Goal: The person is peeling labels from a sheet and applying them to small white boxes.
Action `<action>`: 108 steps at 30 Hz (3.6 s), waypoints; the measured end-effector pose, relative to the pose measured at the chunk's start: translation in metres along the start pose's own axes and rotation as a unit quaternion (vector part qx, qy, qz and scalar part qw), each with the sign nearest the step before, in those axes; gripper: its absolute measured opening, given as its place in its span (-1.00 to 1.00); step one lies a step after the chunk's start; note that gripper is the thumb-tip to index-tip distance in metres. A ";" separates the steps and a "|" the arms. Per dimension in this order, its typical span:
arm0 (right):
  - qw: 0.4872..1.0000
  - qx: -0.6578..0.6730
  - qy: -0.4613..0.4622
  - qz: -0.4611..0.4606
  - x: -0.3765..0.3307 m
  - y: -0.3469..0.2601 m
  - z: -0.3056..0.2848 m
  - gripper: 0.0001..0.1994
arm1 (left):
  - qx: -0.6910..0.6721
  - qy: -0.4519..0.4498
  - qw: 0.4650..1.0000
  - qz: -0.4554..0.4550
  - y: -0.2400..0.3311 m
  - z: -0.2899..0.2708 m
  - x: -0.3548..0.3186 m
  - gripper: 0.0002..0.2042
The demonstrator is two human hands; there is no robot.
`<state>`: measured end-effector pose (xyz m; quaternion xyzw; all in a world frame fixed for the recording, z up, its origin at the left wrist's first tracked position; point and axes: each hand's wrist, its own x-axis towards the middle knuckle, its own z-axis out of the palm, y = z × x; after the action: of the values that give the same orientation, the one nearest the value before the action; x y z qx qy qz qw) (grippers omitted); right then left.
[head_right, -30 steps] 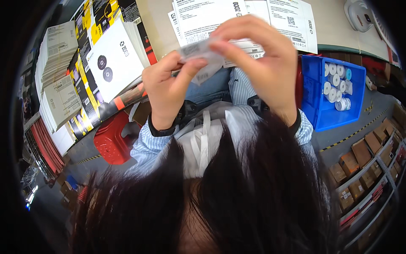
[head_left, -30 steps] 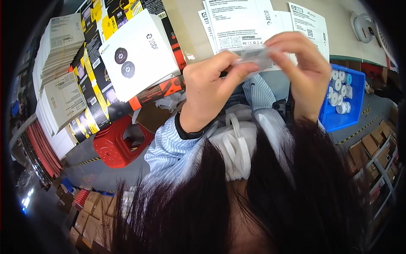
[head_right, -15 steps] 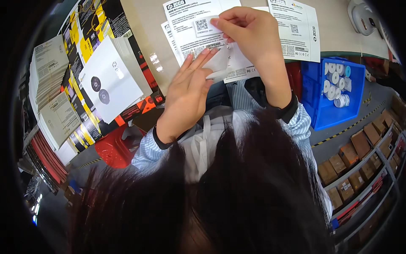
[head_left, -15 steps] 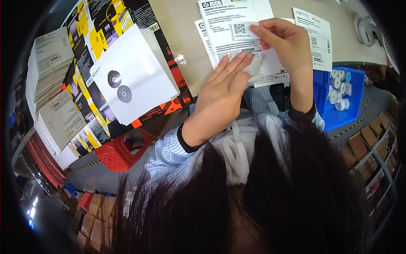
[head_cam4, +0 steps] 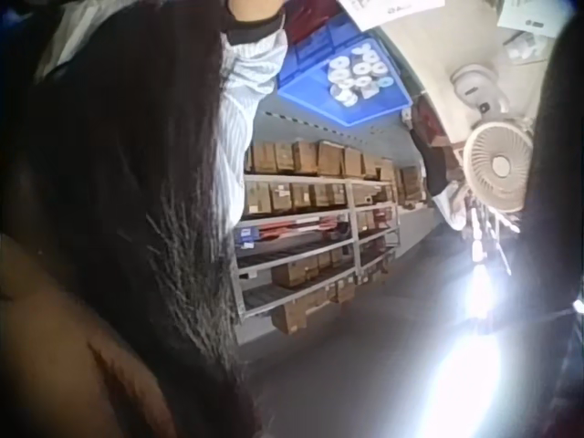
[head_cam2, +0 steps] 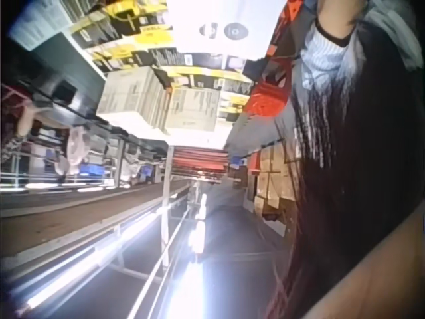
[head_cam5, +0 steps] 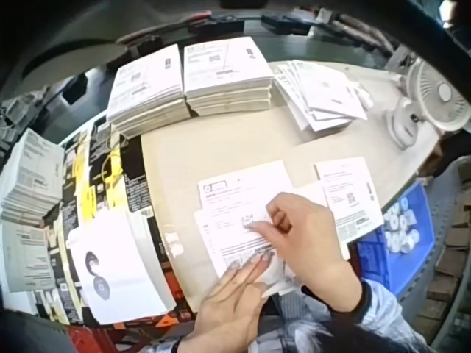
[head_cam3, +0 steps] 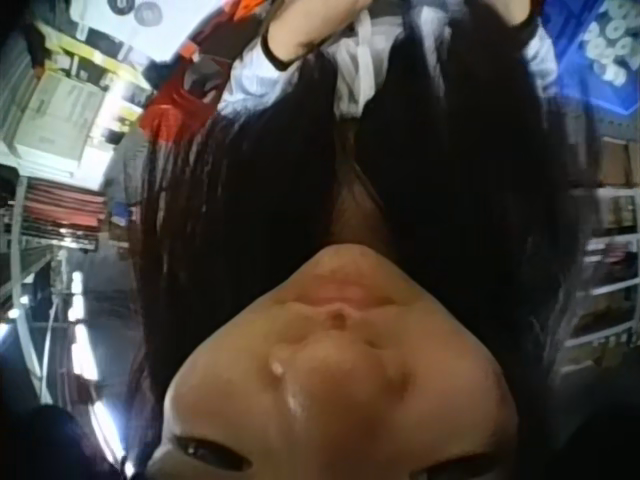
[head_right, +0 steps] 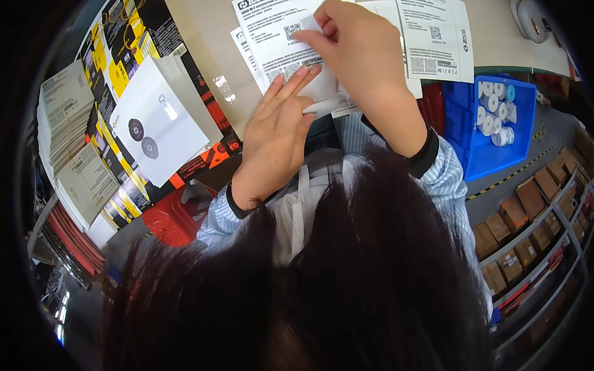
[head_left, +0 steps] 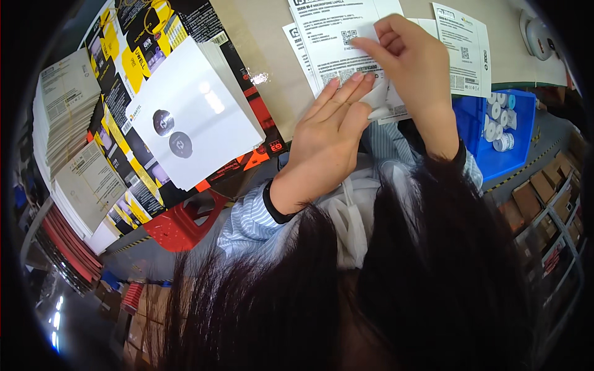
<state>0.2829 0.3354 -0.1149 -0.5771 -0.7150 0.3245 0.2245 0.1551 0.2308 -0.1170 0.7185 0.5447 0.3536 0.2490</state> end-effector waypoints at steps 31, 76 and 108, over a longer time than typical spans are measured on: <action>0.952 0.226 0.199 0.058 -0.018 0.084 -0.107 -0.54 | -0.104 0.059 0.993 0.007 0.016 -0.005 -0.004 -0.97; 0.972 0.183 -0.149 -0.019 0.022 0.042 -0.028 -0.88 | -0.163 -0.038 0.971 -0.169 0.002 -0.009 0.010 -0.77; 0.882 -0.198 -0.103 -0.414 -0.064 0.012 -0.041 -0.59 | -0.411 0.181 0.880 -0.152 0.026 -0.045 -0.021 -0.69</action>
<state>0.3345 0.2833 -0.0919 -0.2240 -0.9574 0.1109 0.1444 0.1327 0.2017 -0.0749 0.3835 0.4883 0.6274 0.4700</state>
